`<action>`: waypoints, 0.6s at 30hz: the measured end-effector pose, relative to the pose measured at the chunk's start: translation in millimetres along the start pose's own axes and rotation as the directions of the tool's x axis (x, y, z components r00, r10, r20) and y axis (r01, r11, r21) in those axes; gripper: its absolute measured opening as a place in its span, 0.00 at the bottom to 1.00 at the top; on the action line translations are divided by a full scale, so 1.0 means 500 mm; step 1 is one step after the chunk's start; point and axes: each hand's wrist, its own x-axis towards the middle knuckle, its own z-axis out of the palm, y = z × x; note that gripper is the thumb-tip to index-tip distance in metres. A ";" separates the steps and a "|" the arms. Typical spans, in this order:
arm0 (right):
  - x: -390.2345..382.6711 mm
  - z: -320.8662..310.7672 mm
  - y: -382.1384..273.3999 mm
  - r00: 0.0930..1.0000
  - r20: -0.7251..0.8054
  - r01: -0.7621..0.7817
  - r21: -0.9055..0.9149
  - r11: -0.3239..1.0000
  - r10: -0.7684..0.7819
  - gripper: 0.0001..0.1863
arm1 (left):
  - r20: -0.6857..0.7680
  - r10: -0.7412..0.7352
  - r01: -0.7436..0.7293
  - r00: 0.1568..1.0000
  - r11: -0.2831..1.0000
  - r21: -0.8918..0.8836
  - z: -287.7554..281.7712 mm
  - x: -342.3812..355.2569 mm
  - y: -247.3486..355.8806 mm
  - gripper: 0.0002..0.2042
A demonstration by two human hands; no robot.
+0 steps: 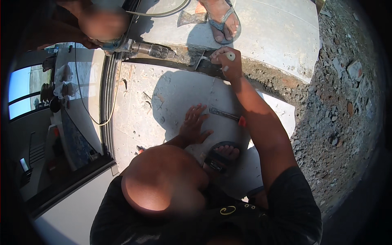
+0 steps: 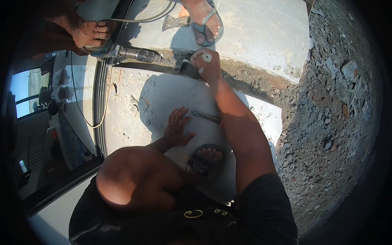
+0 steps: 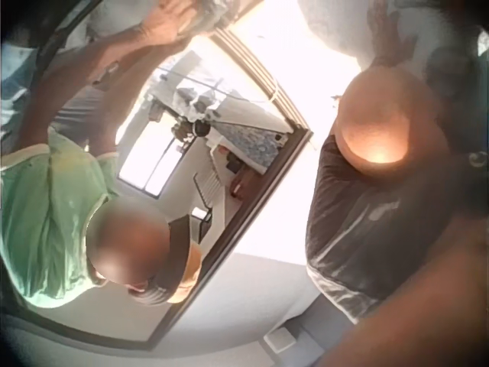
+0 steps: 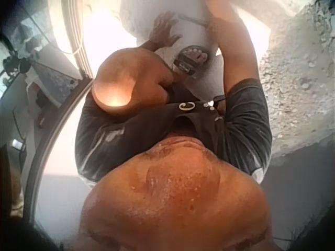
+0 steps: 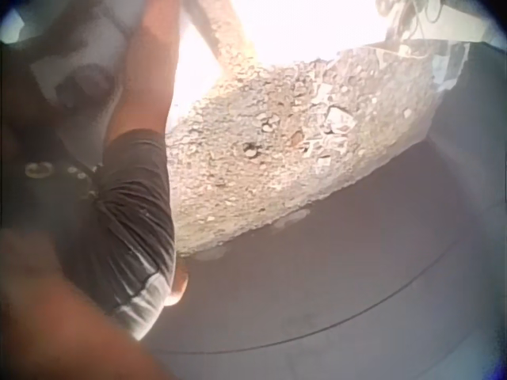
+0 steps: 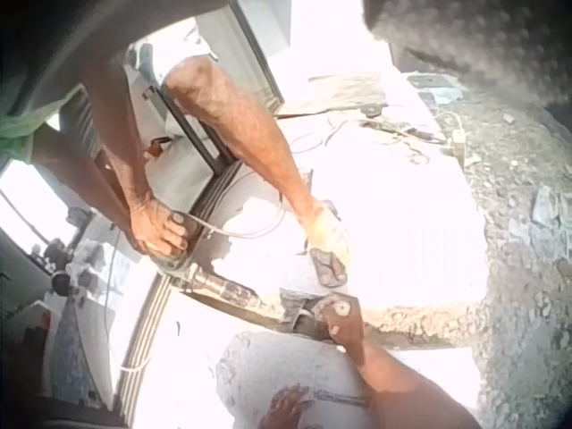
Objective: The person uses a trowel to apply and spread mortar into a trench between floor tiles while another person uses a jackhammer nearby.
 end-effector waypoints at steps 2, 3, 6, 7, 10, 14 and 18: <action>-0.021 -0.048 -0.019 1.000 -0.002 0.012 0.048 0.999 -0.012 0.05 | 0.008 -0.018 0.018 1.000 1.000 0.001 -0.006 -0.012 0.003 0.33; -0.026 -0.074 -0.042 0.999 -0.004 0.038 0.094 0.995 -0.038 0.05 | 0.012 -0.015 0.015 1.000 1.000 0.008 -0.009 -0.010 0.003 0.32; -0.037 -0.128 -0.105 0.993 0.080 0.091 -0.126 0.988 -0.081 0.05 | 0.029 -0.021 0.021 0.999 1.000 0.022 -0.017 -0.016 -0.003 0.32; -0.055 -0.147 -0.123 0.994 0.073 0.085 -0.143 0.986 -0.075 0.05 | 0.029 -0.023 0.023 0.999 1.000 0.007 -0.005 -0.012 -0.001 0.32; -0.129 -0.169 -0.195 0.966 0.117 0.258 -0.451 0.854 -0.230 0.04 | 0.017 -0.017 0.016 1.000 1.000 0.009 -0.003 -0.010 0.002 0.32; -0.176 -0.265 -0.271 0.978 0.075 0.208 -0.474 0.855 -0.196 0.03 | 0.011 -0.011 0.011 1.000 1.000 0.011 -0.009 -0.003 0.002 0.33; -0.173 -0.253 -0.258 0.980 -0.050 0.142 -0.502 0.853 -0.193 0.02 | 0.004 -0.013 0.013 1.000 1.000 -0.005 -0.001 -0.004 0.003 0.33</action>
